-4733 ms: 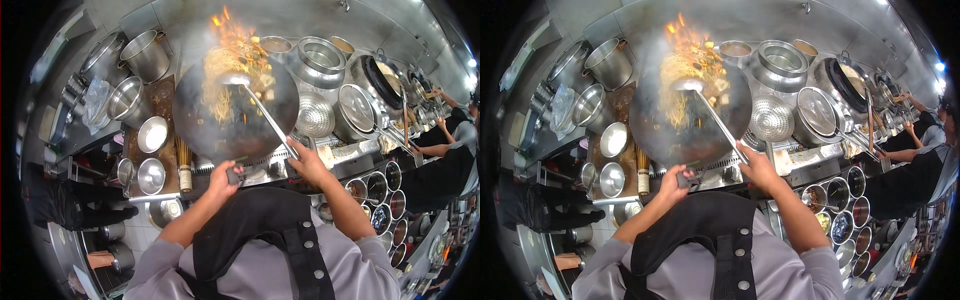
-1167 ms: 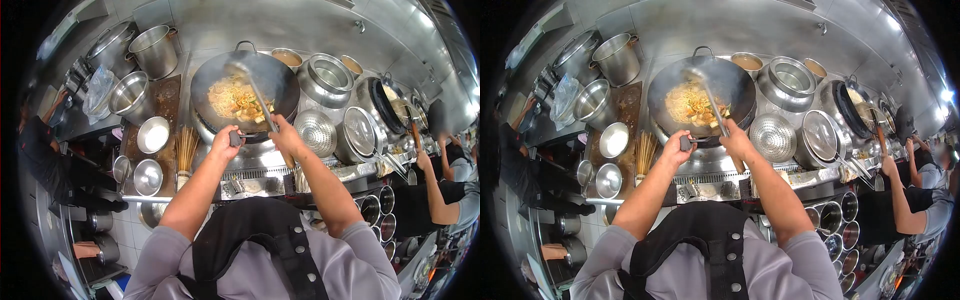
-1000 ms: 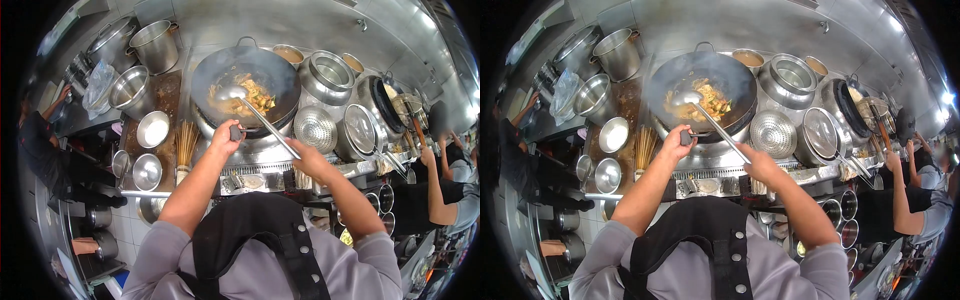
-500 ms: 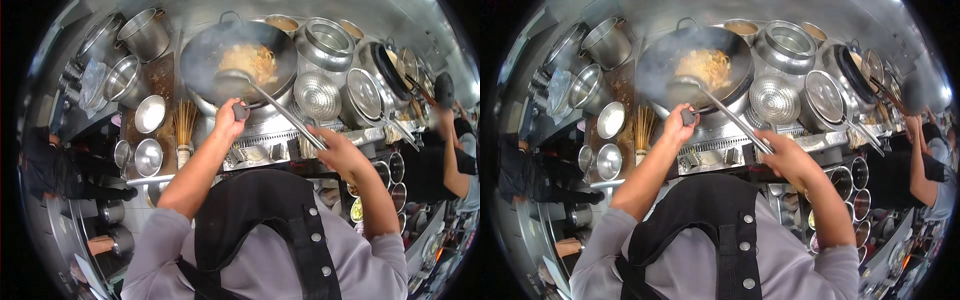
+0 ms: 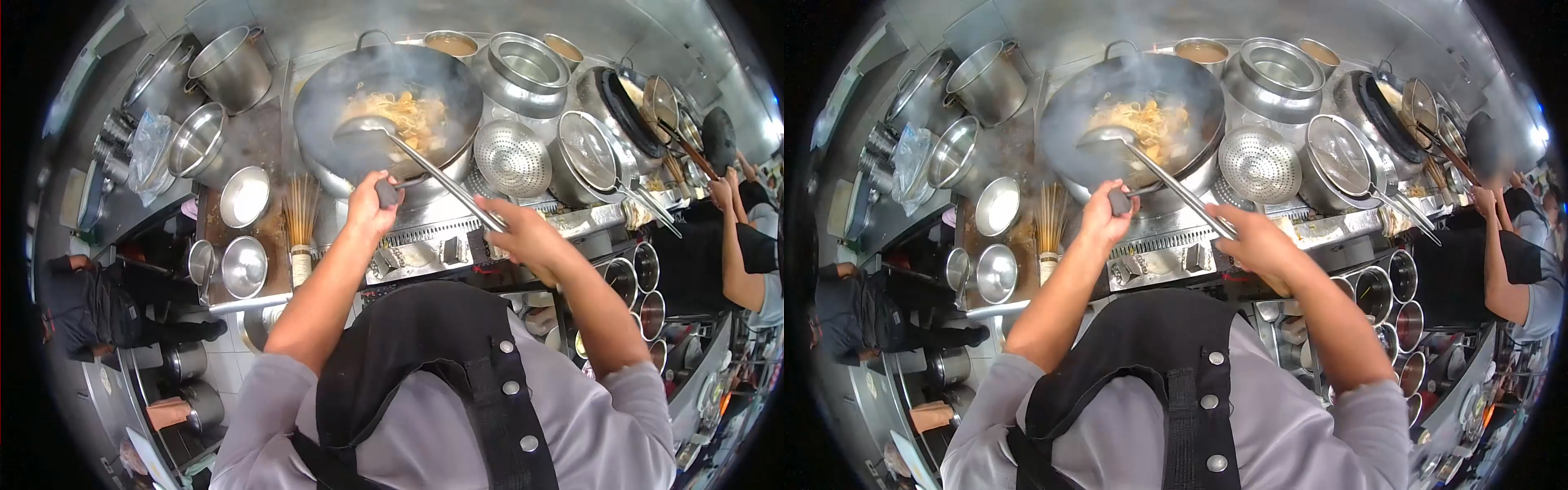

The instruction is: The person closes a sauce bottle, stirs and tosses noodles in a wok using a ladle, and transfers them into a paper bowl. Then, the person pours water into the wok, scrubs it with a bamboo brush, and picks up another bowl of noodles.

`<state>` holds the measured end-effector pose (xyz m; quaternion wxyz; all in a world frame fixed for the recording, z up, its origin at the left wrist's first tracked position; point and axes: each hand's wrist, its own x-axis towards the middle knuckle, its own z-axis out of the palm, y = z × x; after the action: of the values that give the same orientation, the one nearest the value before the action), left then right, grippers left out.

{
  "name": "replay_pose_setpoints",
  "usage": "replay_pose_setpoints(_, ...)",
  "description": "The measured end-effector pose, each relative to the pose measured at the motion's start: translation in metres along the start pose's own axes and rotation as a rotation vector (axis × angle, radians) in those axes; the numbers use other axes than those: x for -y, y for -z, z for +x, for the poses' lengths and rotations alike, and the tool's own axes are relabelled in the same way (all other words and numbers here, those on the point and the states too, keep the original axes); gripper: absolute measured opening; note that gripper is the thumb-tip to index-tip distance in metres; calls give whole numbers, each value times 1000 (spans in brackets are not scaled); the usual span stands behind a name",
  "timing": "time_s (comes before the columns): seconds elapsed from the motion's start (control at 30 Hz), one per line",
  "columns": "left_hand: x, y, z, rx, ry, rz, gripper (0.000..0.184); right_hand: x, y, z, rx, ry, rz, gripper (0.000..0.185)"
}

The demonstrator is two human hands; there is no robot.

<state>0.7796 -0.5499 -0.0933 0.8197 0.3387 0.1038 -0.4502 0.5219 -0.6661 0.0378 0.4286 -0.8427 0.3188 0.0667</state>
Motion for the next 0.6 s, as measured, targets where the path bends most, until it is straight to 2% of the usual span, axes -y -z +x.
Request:
replay_pose_setpoints(0.03,11,14,5,12,-23,9,9,-3,-13,16,-8,4,-4,63)
replay_pose_setpoints(0.1,27,48,-22,70,36,124,7,-17,-37,51,-256,251,-167,60)
replay_pose_setpoints(0.17,42,85,-58,-1,40,123,6,-22,-39,37,-241,317,-112,63)
replay_pose_setpoints(0.2,31,73,-84,-13,87,109,10,-22,-29,14,-229,347,-70,63)
replay_pose_setpoints(0.27,14,57,-93,-42,63,1,15,-10,-5,-41,-12,-9,224,65)
replay_pose_setpoints(0.33,-10,25,-70,-49,50,-89,15,-10,14,-82,54,-143,383,65)
replay_pose_setpoints(0.43,-26,-6,-22,-65,77,-88,13,6,23,-85,55,-238,290,64)
replay_pose_setpoints(0.53,-5,26,13,42,39,46,9,-16,-9,-25,-108,34,112,64)
replay_pose_setpoints(0.57,5,42,3,52,53,67,9,-38,-25,6,-192,168,10,64)
replay_pose_setpoints(0.6,16,58,-18,49,89,97,7,-65,-41,38,-233,255,47,63)
